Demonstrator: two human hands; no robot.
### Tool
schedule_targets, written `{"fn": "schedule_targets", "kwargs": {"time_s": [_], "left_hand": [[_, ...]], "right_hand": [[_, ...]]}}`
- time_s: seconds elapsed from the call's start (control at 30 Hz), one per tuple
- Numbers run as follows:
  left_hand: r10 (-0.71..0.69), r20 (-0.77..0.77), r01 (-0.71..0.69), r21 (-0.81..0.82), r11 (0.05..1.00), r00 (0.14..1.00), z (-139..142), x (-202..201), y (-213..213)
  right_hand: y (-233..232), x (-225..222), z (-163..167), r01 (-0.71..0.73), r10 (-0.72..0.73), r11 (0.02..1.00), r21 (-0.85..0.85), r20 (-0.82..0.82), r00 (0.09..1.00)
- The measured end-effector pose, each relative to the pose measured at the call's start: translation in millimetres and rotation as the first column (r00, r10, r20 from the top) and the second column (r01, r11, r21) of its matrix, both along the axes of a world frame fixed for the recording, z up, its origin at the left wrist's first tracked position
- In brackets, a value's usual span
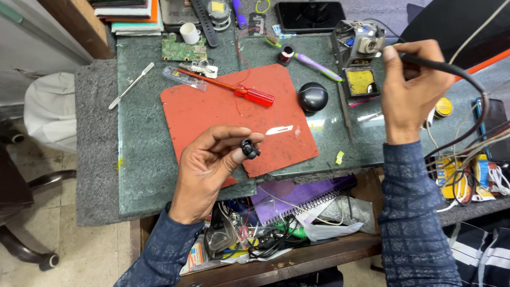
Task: The person disassembles a black earbud using a small blade, removes a yellow foam piece, and uses a soldering iron to work on the internal components. The person then reassembles the earbud and places it on the workbench.
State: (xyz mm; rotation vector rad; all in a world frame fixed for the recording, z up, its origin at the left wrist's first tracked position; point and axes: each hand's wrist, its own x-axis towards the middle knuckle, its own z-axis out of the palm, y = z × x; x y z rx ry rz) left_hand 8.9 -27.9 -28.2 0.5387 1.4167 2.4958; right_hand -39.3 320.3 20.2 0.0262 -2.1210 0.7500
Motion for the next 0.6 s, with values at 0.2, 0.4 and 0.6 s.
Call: {"fn": "schedule_targets", "kwargs": {"time_s": [0.2,0.4,0.6], "left_hand": [[-0.002,-0.02,0.002,-0.014,1.0,1.0,-2,0,0],[0.015,-0.051,-0.017,-0.046,0.999,0.999,-5,-1,-1],[0.065,-0.071,-0.07,-0.073,0.995,0.995,-10,0,-2]], "right_hand": [[6,-20,-21,-0.114,0.117,0.988,-0.107,0.018,0.993],[-11,-7,-16,-0.169,0.208,0.876,-0.451,0.04,0.977],[-50,25,-11,-0.124,0.381,0.348,-0.929,0.019,0.924]]}}
